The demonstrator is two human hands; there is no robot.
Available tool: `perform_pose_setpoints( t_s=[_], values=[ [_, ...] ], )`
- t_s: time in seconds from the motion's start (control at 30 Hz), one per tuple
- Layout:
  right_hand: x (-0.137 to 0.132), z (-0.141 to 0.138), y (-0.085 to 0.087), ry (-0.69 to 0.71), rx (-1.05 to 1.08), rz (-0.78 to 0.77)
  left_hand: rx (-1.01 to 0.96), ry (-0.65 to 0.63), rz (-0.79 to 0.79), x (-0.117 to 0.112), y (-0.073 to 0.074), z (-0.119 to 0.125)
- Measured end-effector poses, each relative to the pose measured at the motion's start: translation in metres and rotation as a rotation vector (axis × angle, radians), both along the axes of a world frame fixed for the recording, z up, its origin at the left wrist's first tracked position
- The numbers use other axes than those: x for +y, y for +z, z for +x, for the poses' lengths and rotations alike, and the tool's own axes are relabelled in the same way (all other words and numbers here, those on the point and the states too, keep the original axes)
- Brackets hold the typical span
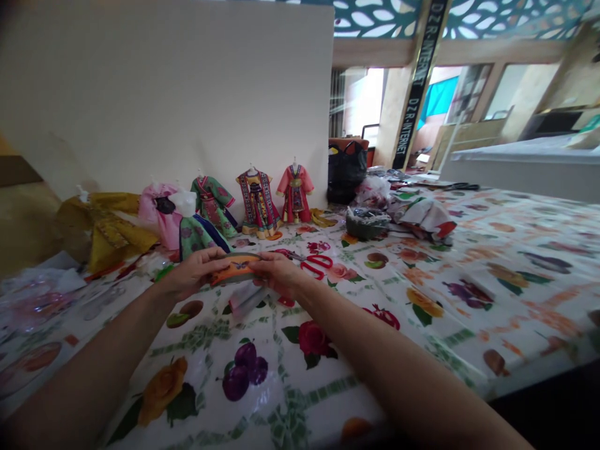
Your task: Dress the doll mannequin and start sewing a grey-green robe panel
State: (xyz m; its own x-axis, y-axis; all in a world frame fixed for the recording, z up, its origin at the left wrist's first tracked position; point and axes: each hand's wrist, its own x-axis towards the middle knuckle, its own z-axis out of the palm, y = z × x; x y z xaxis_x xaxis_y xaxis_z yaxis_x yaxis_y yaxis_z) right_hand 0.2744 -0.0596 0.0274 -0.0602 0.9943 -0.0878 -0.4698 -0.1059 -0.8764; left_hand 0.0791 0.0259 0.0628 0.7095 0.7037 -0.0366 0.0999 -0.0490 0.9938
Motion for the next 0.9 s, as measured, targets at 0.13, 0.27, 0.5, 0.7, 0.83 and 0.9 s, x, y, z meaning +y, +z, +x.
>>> perform_pose_setpoints(
  t_s=[0.13, 0.27, 0.5, 0.7, 0.83, 0.9],
  values=[
    [0.002, 0.000, 0.000, -0.089, -0.027, 0.009, 0.065, -0.007, 0.057, 0.008, -0.002, -0.008],
    [0.005, 0.002, -0.002, -0.142, -0.050, 0.040, 0.061, -0.019, 0.100, 0.012, -0.001, -0.011],
    [0.009, 0.008, -0.004, -0.185, -0.127, 0.129, 0.065, 0.003, 0.140, 0.016, -0.001, -0.014],
    [0.011, 0.012, -0.007, -0.209, -0.201, 0.198, 0.077, 0.066, 0.146, 0.018, -0.001, -0.015],
    [0.014, 0.014, -0.011, -0.235, -0.230, 0.209, 0.033, 0.125, 0.071, 0.016, 0.001, -0.015],
    [0.015, 0.014, -0.011, -0.249, -0.224, 0.191, 0.002, 0.152, 0.019, 0.016, 0.001, -0.015]
  ],
)
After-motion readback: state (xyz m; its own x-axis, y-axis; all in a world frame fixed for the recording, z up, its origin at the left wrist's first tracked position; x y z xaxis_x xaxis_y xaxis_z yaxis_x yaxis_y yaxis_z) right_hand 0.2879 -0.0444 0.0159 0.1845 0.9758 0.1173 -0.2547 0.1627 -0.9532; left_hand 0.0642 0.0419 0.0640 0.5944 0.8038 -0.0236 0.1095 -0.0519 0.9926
